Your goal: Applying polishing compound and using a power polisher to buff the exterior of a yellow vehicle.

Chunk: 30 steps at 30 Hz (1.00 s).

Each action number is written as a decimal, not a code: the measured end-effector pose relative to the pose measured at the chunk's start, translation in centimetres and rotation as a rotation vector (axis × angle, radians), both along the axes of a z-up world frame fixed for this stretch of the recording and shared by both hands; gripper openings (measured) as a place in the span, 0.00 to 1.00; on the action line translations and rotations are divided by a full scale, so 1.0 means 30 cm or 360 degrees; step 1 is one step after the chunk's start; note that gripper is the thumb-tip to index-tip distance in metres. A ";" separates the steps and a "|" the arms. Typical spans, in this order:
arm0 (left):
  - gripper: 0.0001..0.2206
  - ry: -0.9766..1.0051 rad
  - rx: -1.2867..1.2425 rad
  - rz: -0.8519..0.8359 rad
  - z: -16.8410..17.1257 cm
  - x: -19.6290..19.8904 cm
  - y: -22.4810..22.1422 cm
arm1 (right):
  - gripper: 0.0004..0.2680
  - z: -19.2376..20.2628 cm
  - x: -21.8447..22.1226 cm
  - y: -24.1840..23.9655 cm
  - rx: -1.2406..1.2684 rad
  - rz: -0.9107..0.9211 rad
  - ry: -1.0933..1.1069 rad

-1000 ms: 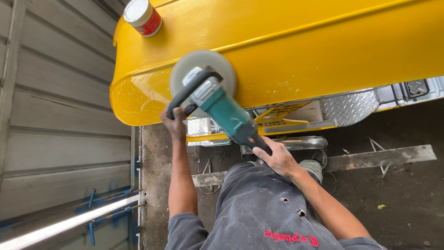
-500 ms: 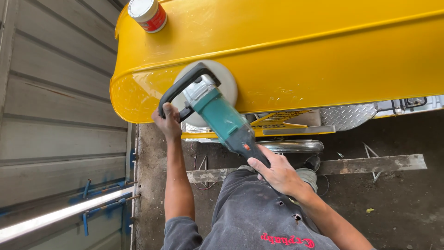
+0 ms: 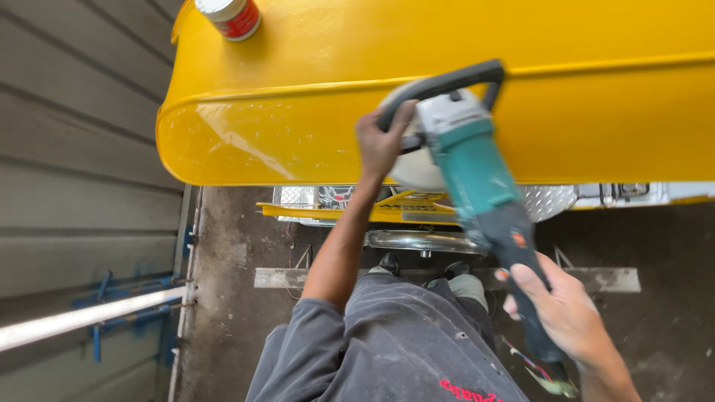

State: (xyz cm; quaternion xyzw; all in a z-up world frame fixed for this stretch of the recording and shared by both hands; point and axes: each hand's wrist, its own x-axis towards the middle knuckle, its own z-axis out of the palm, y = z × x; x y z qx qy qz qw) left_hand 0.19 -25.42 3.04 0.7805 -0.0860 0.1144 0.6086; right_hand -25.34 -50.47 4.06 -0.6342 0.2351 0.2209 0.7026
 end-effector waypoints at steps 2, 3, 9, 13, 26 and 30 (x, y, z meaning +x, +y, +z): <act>0.18 0.0008 0.0028 0.0031 -0.042 0.009 -0.140 | 0.19 -0.025 -0.031 -0.114 -0.0083 -0.0002 -0.0002; 0.20 0.0042 0.0066 0.0004 -0.065 0.018 -0.212 | 0.19 -0.036 -0.050 -0.172 -0.0155 -0.0063 0.0020; 0.25 0.0203 -0.0033 -0.0173 -0.029 -0.047 -0.512 | 0.20 -0.087 -0.126 -0.392 -0.0376 -0.0248 0.0131; 0.25 0.0264 -0.0014 -0.0282 -0.030 -0.059 -0.528 | 0.21 -0.143 -0.160 -0.432 -0.0340 -0.0257 0.0071; 0.24 0.0231 -0.0059 -0.0188 0.027 0.003 0.014 | 0.18 -0.083 -0.092 0.014 -0.0197 -0.0104 0.0003; 0.24 0.0196 -0.0061 -0.0074 0.046 0.020 0.216 | 0.17 0.069 0.016 0.239 -0.0200 -0.0012 -0.0006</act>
